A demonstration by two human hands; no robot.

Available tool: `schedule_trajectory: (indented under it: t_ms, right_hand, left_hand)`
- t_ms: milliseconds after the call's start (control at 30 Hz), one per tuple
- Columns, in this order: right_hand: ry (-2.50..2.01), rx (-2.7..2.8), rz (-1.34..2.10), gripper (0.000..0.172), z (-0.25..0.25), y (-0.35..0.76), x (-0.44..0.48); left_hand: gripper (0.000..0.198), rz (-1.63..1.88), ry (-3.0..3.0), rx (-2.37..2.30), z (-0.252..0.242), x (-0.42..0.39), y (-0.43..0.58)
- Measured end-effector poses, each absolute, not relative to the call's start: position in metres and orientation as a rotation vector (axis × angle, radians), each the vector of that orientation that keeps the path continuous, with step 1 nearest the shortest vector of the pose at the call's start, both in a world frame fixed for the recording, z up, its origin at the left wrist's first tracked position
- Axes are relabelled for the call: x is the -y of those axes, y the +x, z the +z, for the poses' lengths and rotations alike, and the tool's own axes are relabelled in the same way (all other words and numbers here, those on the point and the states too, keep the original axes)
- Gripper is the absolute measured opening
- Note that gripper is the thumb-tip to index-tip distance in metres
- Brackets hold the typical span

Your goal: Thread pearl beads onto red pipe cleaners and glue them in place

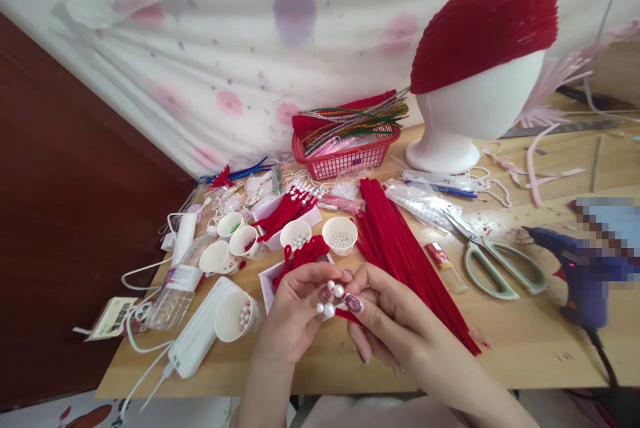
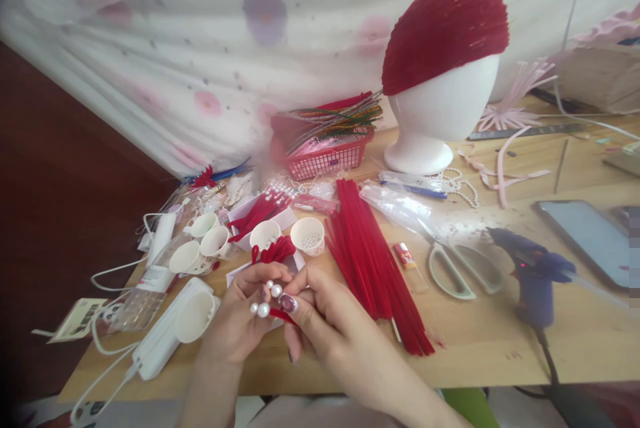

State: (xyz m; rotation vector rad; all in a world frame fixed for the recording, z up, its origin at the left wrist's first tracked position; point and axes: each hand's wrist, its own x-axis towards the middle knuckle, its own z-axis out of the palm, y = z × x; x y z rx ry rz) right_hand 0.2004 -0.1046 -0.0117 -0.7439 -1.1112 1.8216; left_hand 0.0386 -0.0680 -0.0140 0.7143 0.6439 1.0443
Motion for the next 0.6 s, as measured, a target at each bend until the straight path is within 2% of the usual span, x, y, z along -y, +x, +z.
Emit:
schedule_trajectory:
  t_ms: [267,600]
  right_hand:
    - [-0.770,1.111,1.699,0.021,-0.017,0.197,0.102]
    - [-0.800,1.106,1.681,0.022,-0.013,0.195,0.098]
  left_hand:
    - [0.018,1.266,0.672,-0.690,-0.019,0.078,0.044]
    - [0.015,1.248,0.664,-0.691,-0.018,0.076,0.052]
